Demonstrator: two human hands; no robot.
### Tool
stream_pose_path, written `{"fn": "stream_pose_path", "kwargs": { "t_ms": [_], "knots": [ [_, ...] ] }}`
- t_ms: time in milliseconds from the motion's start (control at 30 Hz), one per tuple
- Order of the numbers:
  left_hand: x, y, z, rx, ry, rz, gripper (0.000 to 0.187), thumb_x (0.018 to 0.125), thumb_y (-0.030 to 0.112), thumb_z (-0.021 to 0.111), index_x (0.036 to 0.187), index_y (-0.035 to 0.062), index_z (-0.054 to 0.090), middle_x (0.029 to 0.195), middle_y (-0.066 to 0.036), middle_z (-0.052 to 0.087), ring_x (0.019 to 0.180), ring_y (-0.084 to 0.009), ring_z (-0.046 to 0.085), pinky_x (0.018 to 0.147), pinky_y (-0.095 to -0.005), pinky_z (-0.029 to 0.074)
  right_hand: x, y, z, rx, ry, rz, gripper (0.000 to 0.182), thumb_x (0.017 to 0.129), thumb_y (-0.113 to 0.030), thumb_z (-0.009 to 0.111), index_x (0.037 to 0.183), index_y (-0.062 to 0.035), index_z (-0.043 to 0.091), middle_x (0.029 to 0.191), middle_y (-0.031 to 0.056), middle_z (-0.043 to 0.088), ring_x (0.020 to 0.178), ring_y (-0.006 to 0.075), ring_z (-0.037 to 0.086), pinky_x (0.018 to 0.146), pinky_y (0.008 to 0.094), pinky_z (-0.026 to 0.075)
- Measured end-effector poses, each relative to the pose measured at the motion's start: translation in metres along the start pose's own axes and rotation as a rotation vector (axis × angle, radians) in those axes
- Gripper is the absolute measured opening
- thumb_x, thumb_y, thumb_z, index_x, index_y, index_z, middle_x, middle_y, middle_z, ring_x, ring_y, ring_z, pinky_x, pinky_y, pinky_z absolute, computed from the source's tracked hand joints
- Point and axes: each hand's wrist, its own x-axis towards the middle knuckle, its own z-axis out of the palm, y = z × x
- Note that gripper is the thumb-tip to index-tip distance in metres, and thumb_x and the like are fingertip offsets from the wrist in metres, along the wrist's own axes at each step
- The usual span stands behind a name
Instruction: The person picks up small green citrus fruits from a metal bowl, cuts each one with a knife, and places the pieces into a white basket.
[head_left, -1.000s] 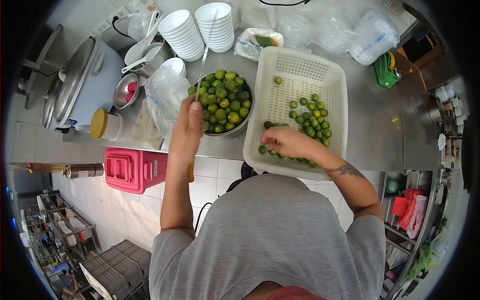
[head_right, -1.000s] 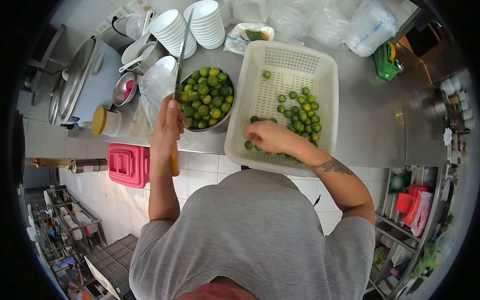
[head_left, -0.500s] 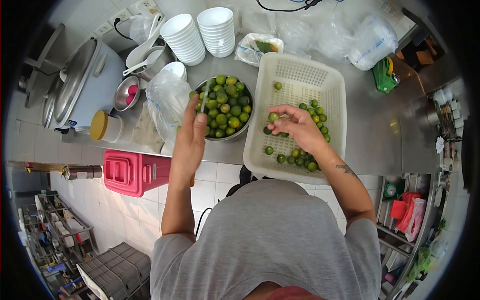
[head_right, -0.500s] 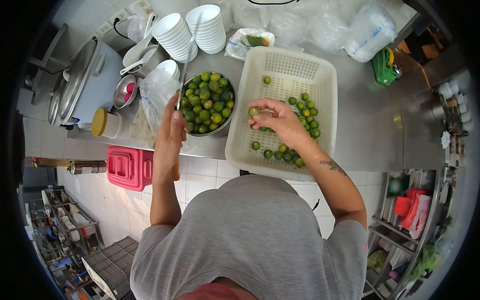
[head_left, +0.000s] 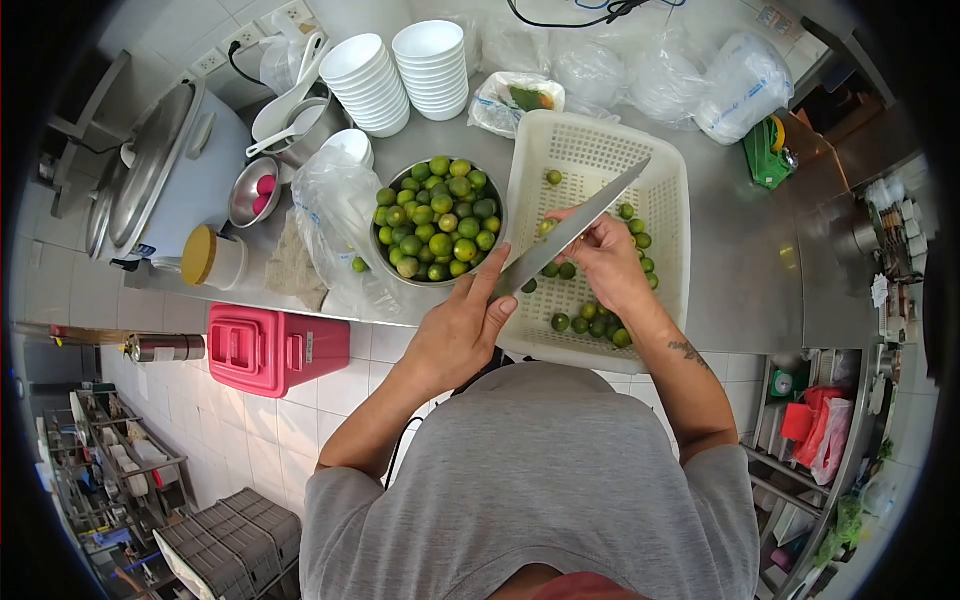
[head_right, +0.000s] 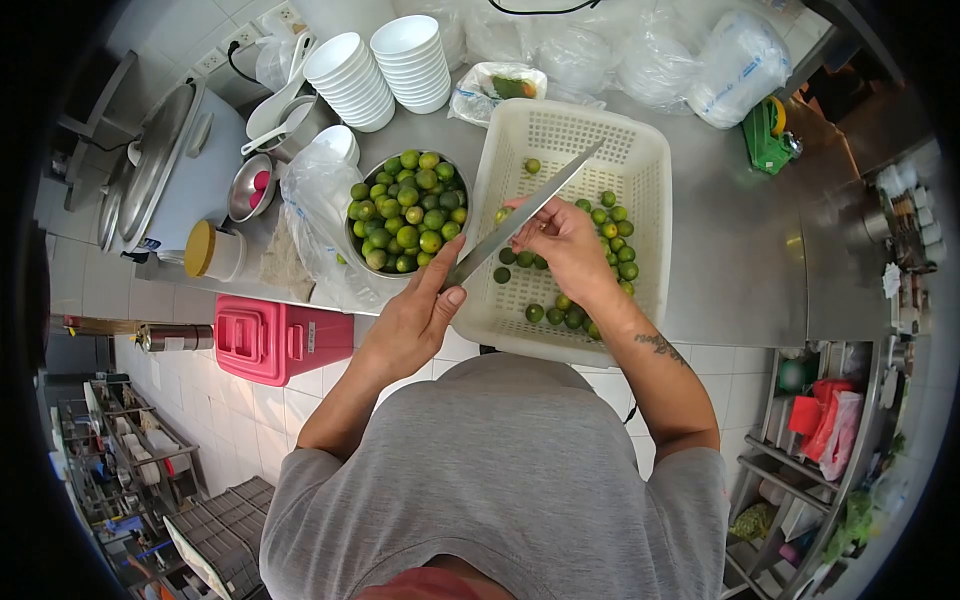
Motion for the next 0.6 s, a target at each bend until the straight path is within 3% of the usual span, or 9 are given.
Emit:
{"fn": "stream_pose_path", "kwargs": {
  "t_ms": [400,500,600],
  "knots": [
    [0.012,0.007,0.008,-0.077,0.042,0.017,0.052,0.103,0.033,0.040,0.145,0.0057,0.029,0.122,-0.033,0.051,0.104,-0.0486,0.057,0.086,-0.0508,0.048,-0.012,-0.003,0.022,-0.100,-0.092,0.069,0.024,0.083,0.005,0.059,0.106,0.0020,0.063,0.087,0.0048,0.066,0.076,0.0103,0.060,0.071,0.0258,0.050],
    [0.012,0.010,0.005,-0.167,0.010,-0.042,0.046,0.104,0.036,0.040,0.140,0.0084,0.035,0.122,-0.028,0.054,0.102,-0.0411,0.060,0.087,-0.0435,0.046,-0.011,0.004,0.019,-0.145,-0.156,0.083,0.021,0.085,0.004,0.058,0.105,0.0026,0.062,0.088,0.0052,0.066,0.076,0.0102,0.060,0.071,0.0262,0.050],
    [0.015,0.005,0.007,-0.196,0.011,-0.059,0.044,0.104,0.037,0.039,0.137,0.0075,0.036,0.108,-0.025,0.059,0.097,-0.0366,0.061,0.084,-0.0418,0.046,-0.012,0.004,0.023,-0.068,-0.197,0.103,0.020,0.085,0.002,0.061,0.105,0.0032,0.062,0.088,0.0046,0.065,0.076,0.0101,0.060,0.071,0.0264,0.050]
  ]
}}
